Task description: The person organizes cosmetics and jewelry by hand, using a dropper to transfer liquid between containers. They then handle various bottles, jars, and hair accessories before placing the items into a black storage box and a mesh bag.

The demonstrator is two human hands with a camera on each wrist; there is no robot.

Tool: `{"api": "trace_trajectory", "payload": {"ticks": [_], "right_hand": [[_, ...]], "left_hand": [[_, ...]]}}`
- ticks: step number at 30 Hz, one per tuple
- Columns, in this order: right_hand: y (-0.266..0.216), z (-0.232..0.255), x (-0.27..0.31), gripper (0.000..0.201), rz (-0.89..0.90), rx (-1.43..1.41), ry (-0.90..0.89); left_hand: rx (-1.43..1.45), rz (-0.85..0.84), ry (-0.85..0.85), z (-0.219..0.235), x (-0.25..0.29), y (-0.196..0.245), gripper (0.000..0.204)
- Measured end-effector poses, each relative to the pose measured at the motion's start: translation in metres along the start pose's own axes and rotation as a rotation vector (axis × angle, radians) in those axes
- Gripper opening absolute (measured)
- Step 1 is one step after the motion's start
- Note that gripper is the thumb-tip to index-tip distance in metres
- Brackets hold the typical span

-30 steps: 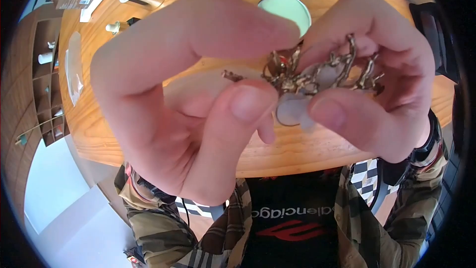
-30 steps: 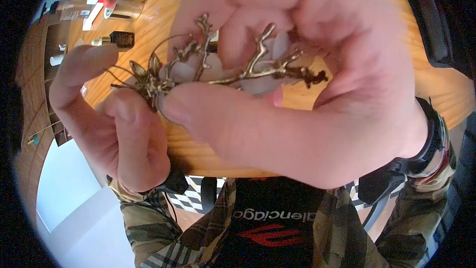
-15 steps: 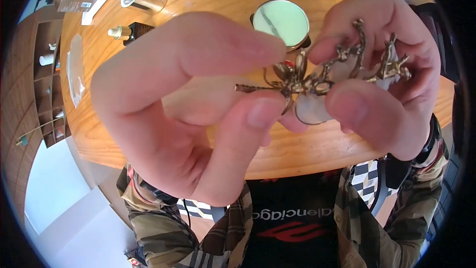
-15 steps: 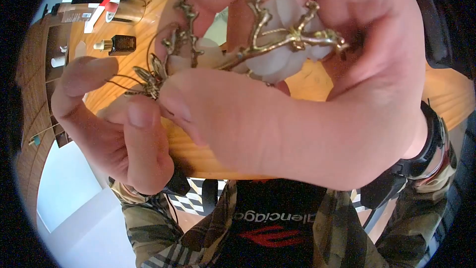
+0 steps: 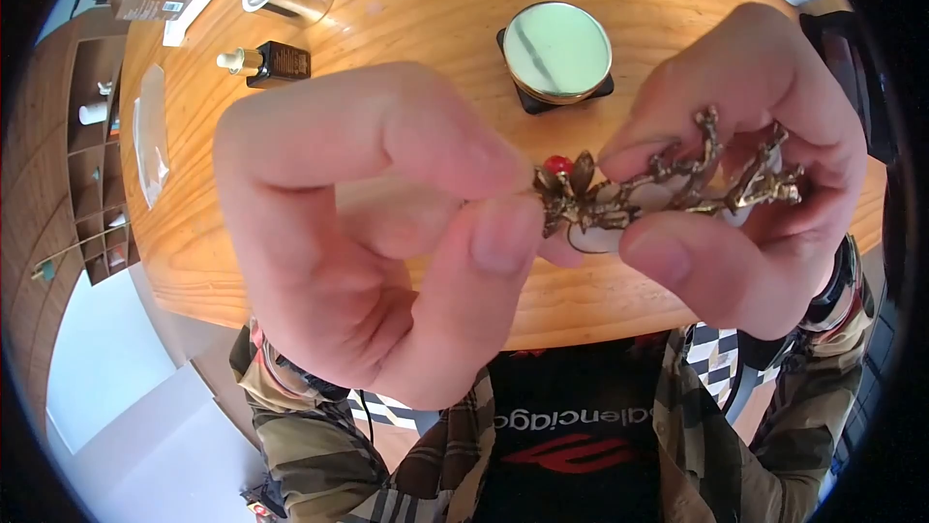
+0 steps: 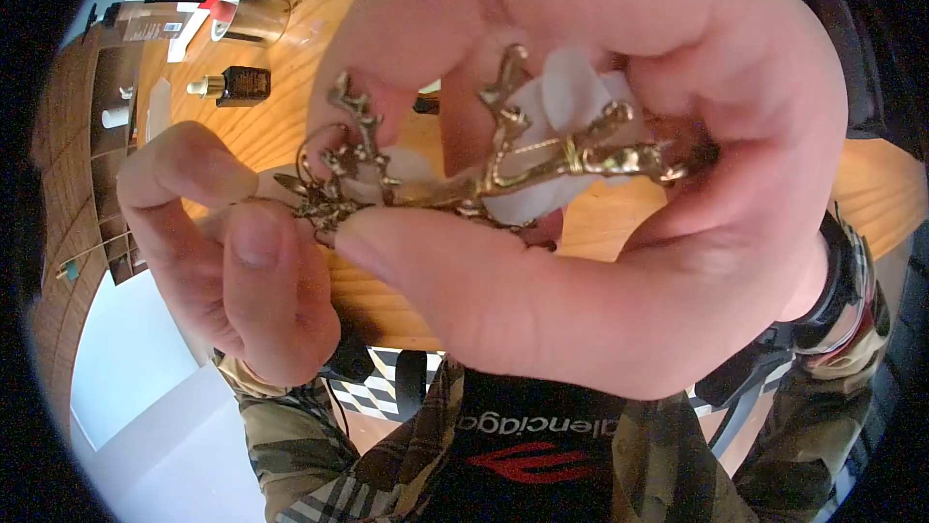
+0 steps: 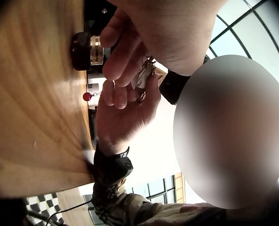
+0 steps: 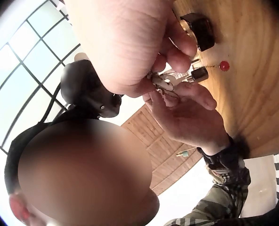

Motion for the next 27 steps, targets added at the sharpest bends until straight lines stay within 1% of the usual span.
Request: {"api": "trace_trajectory", "payload": {"ticks": [2, 5, 7, 8, 10, 11, 13, 14, 15, 17, 18, 20, 21, 22, 23, 24, 25, 26, 27], "right_hand": [[0.0, 0.0, 0.001, 0.033, -0.016, 0.019, 0.004], [-0.002, -0.001, -0.001, 0.032, 0.017, 0.059, -0.021], [-0.001, -0.005, 0.0, 0.031, 0.043, 0.125, 0.051], [-0.005, 0.0, -0.009, 0.031, 0.042, 0.125, 0.05], [-0.015, 0.013, -0.032, 0.03, 0.113, 0.274, -0.473], [-0.016, 0.012, -0.031, 0.03, 0.113, 0.274, -0.473], [-0.018, 0.01, -0.026, 0.029, 0.106, 0.464, -0.452], [-0.016, 0.008, -0.018, 0.032, 0.212, 0.5, -0.295], [-0.017, 0.011, -0.021, 0.032, 0.214, 0.501, -0.296], [-0.019, 0.017, -0.03, 0.037, 0.406, 0.647, -0.337], [-0.017, 0.017, -0.03, 0.037, 0.406, 0.646, -0.337], [-0.014, 0.017, -0.028, 0.037, 0.357, 0.552, -0.328], [-0.015, 0.015, -0.026, 0.037, 0.358, 0.554, -0.328], [-0.015, 0.013, -0.022, 0.036, 0.287, 0.493, -0.303], [-0.014, 0.011, -0.02, 0.035, 0.216, 0.429, -0.278], [-0.01, 0.011, -0.019, 0.035, 0.216, 0.428, -0.28], [-0.005, 0.011, -0.019, 0.033, 0.272, 0.413, -0.278], [-0.002, 0.012, -0.019, 0.032, 0.326, 0.399, -0.275], [-0.005, 0.01, -0.021, 0.032, 0.326, 0.399, -0.274]], "left_hand": [[0.018, 0.053, 0.003, -0.001, 0.001, 0.002, 0.037], [0.044, 0.127, 0.0, -0.002, 0.0, 0.005, 0.036], [0.062, 0.174, 0.002, -0.002, 0.001, 0.007, 0.036], [0.071, 0.2, 0.003, -0.002, 0.002, 0.008, 0.035], [0.09, 0.254, 0.004, -0.002, 0.005, 0.01, 0.035], [0.09, 0.255, 0.003, 0.003, 0.009, 0.008, 0.035], [0.133, 0.232, -0.015, 0.01, 0.014, 0.004, 0.035], [0.155, 0.22, -0.022, 0.012, 0.015, 0.003, 0.035], [0.176, 0.209, -0.03, 0.013, 0.017, 0.002, 0.036], [0.217, 0.19, -0.043, 0.016, 0.02, 0.0, 0.036], [0.238, 0.181, -0.052, 0.016, 0.021, 0.0, 0.036], [0.259, 0.171, -0.063, 0.014, 0.02, 0.0, 0.037], [0.328, 0.156, -0.027, 0.011, 0.019, 0.0, 0.037], [0.397, 0.141, 0.011, 0.01, 0.019, 0.0, 0.037], [0.396, 0.14, 0.013, 0.012, 0.018, 0.001, 0.037], [0.323, 0.208, 0.036, 0.016, 0.019, 0.001, 0.036], [0.249, 0.277, 0.057, 0.019, 0.019, 0.0, 0.034], [0.249, 0.279, 0.057, 0.015, 0.018, 0.002, 0.034], [0.376, 0.264, -0.032, 0.005, 0.014, 0.004, 0.031]]}}
Point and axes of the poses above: each hand's wrist, its own x-axis away from the middle knuckle, its own z-axis out of the back of the hand, y = z × x, the point moved 1 cm from there along -x, towards the middle knuckle, and after that the axes turned 1 degree about y, right-handed, at the moved point
